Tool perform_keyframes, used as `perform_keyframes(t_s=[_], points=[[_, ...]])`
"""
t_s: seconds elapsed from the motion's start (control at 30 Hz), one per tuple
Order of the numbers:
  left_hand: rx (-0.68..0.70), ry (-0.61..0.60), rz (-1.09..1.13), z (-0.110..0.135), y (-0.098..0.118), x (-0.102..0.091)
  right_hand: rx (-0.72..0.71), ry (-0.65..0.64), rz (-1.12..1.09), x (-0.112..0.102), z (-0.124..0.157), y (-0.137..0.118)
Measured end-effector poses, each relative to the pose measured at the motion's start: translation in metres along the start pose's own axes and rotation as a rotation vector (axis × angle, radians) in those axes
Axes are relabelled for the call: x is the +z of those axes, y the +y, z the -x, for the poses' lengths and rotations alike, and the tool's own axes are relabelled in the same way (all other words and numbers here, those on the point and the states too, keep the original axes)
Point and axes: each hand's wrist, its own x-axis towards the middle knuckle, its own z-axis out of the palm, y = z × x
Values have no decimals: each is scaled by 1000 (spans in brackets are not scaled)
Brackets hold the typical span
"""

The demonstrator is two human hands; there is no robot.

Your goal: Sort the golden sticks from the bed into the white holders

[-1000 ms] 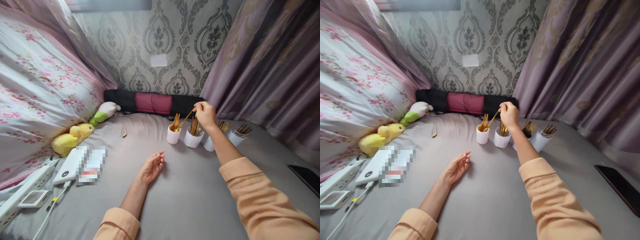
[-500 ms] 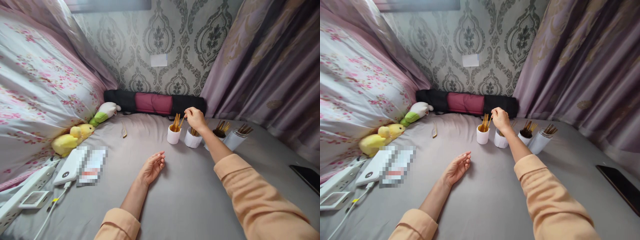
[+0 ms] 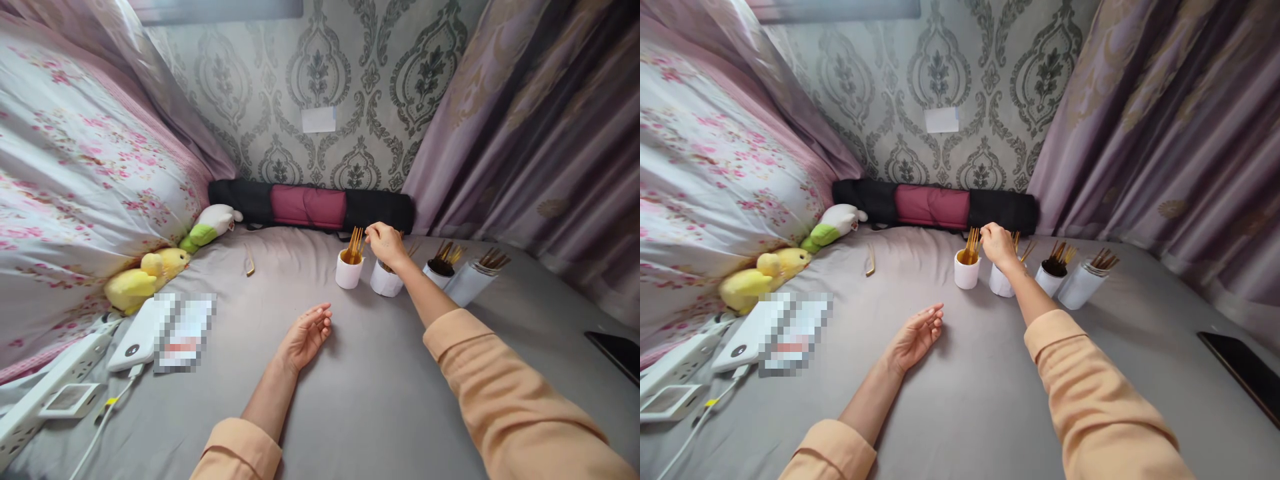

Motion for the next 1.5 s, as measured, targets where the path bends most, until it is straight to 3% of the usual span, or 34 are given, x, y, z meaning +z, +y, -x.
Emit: perform_keyframes(t_s=[0.37, 1.5], points=[[-6, 9, -5, -1, 0, 2, 17, 40, -7, 12, 0, 11], [-9, 4, -1, -1, 1, 2, 87, -74, -75, 20, 8, 18]])
